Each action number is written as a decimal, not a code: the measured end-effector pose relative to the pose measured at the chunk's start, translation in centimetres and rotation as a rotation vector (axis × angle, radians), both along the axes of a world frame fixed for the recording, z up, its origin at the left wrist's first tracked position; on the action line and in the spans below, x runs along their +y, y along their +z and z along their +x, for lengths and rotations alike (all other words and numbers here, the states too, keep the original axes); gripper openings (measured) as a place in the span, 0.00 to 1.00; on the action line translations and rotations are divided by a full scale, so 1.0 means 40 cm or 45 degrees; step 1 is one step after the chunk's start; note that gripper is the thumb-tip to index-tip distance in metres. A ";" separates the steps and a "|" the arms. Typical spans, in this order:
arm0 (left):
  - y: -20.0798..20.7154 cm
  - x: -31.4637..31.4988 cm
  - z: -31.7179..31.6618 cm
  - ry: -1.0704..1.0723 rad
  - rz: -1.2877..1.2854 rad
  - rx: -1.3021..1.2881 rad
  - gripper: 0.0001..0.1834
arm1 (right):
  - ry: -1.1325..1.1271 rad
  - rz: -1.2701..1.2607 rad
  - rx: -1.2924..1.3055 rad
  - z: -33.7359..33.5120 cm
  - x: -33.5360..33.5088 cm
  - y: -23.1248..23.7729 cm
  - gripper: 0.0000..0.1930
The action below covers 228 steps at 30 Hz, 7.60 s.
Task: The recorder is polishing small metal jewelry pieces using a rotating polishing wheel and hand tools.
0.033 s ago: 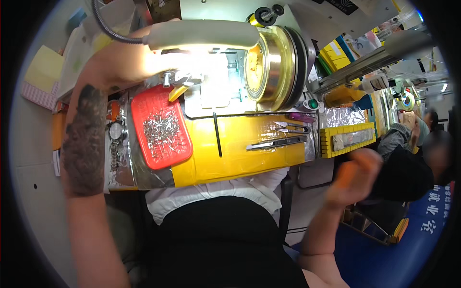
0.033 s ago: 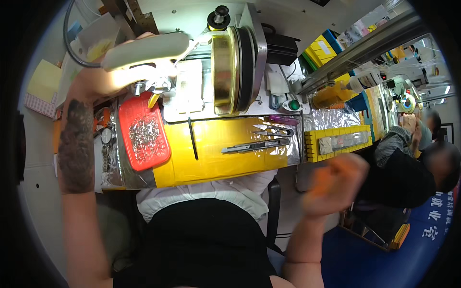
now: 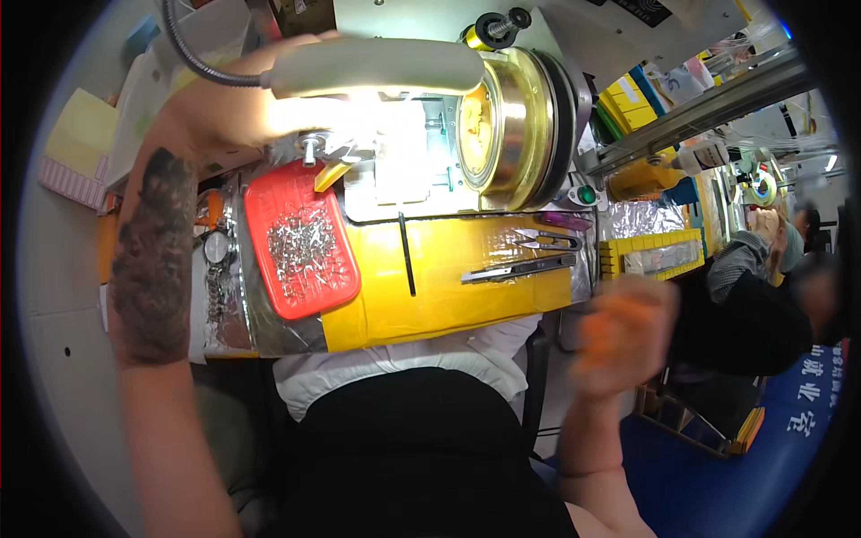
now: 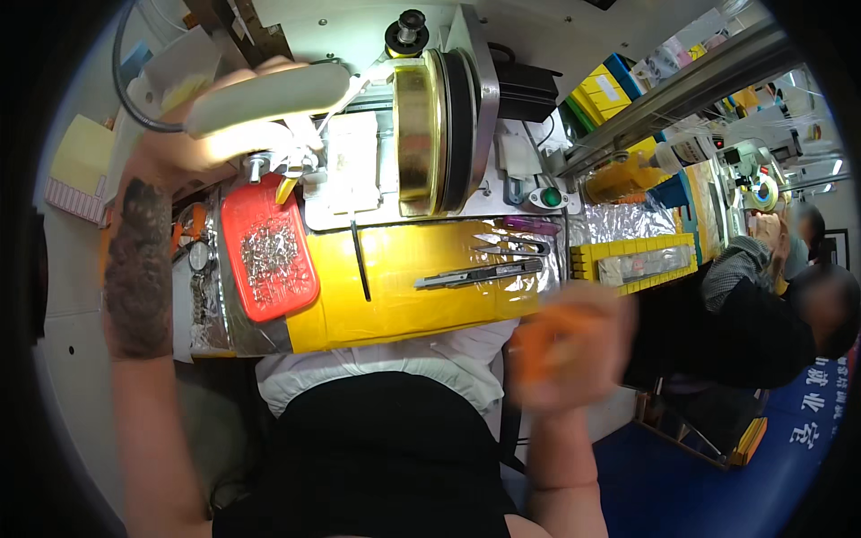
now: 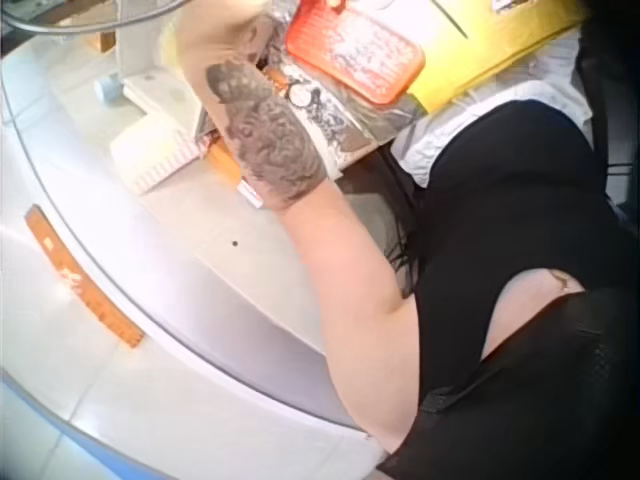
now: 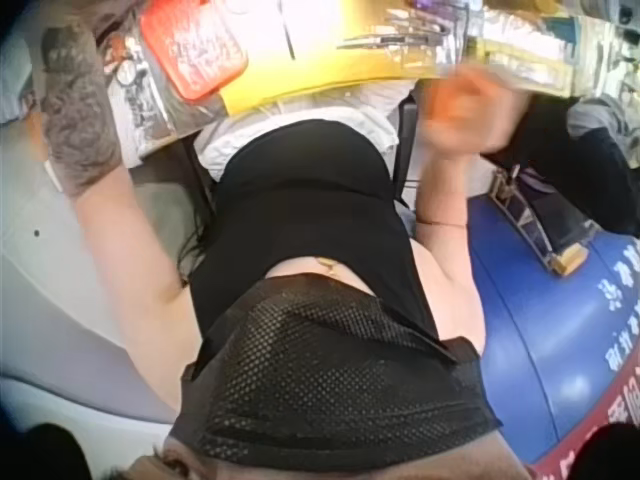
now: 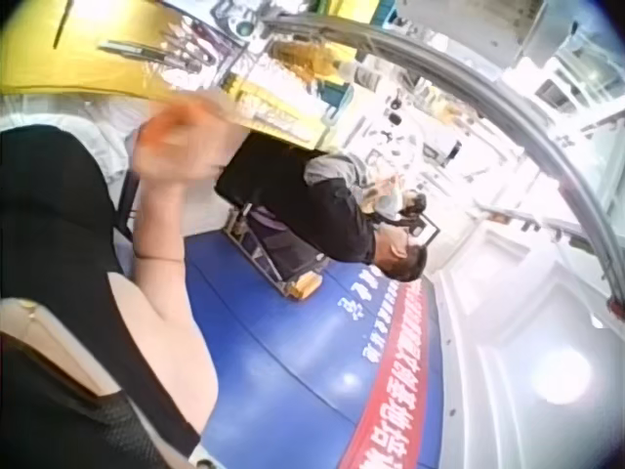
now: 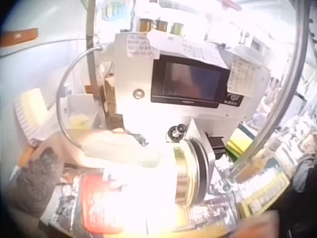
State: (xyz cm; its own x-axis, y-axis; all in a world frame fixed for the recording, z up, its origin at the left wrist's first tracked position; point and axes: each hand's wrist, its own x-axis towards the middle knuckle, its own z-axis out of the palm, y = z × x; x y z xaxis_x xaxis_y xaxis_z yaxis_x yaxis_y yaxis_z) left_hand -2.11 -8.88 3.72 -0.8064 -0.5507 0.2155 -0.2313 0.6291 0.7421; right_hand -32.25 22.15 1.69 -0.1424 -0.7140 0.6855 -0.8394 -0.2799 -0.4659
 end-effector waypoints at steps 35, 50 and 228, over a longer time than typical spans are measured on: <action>-0.168 0.215 -0.031 0.524 -0.796 0.111 0.36 | 0.430 -0.032 -1.404 0.359 -0.394 -0.090 0.06; -0.008 0.290 -0.058 0.316 -0.879 -0.063 0.34 | 0.430 -0.009 -1.364 0.362 -0.402 -0.115 0.08; -0.109 0.190 0.052 0.486 -0.187 0.296 0.02 | -0.342 -0.022 -0.682 -0.098 -0.094 -0.257 0.09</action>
State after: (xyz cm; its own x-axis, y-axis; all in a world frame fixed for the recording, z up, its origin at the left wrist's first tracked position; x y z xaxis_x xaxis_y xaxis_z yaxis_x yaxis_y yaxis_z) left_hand -0.03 -1.28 -0.65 -0.4730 -0.7487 0.4644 -0.3051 0.6337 0.7109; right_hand -36.18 18.37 -8.59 -0.6453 -0.5946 0.4797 -0.5315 -0.1016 -0.8409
